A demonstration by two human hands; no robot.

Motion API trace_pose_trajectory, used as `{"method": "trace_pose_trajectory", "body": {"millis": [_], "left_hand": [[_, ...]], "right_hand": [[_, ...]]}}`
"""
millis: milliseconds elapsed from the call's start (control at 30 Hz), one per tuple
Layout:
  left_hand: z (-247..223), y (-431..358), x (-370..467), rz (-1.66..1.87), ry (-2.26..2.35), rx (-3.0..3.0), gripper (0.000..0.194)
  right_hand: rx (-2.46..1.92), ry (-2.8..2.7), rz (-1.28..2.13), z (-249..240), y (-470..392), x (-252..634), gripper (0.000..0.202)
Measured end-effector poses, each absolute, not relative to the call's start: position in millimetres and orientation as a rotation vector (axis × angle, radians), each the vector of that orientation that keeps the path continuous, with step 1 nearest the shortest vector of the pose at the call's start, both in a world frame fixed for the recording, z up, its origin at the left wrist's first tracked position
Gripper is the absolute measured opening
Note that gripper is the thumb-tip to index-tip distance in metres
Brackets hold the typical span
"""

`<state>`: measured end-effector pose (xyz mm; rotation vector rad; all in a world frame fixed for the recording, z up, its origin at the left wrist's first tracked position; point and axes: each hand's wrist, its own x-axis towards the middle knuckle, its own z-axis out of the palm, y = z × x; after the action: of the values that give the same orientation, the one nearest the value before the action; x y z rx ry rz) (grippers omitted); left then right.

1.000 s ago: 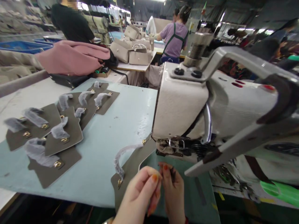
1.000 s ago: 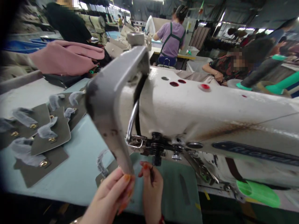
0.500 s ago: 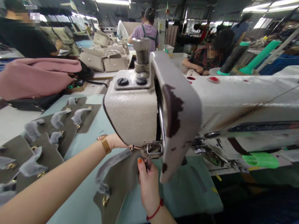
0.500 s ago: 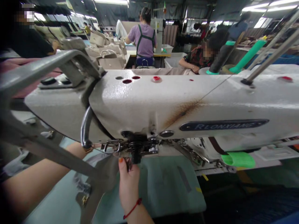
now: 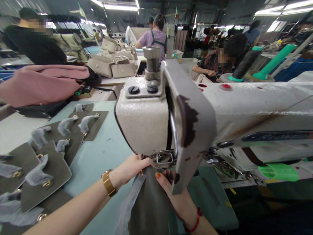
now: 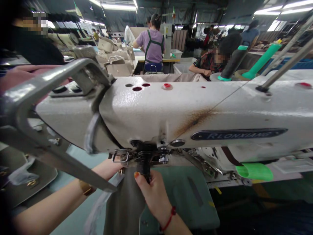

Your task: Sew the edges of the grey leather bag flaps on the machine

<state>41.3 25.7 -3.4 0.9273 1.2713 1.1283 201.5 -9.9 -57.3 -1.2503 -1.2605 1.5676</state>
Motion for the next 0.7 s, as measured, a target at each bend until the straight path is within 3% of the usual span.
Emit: {"method": "trace_pose_trajectory", "body": {"millis": [100,233,367,500,700], "left_hand": [[0.8,23.7,42.1,1.029,1.184,1.041,0.003],[-5.5,24.2,39.7,0.985,1.194,1.098,0.007],[-30.6,20.9,26.2,0.889,1.262,1.220,0.020],[-75.5,-11.1,7.3,1.060,1.552,1.337,0.032],[-119.6,-79.8,28.3,1.043,1.532,1.236,0.059]], "right_hand": [[-1.246,-1.252,1.611,-49.9,-5.8,203.9,0.031],[-1.203,-1.259,1.697,-36.7,1.7,206.7,0.028],[-1.246,-1.376,1.703,-27.6,4.1,217.4,0.020],[-1.242,-1.539,1.750,-34.5,-11.1,234.3,0.026],[-1.283,-1.359,1.757,-59.7,-49.1,233.3,0.036]]}}
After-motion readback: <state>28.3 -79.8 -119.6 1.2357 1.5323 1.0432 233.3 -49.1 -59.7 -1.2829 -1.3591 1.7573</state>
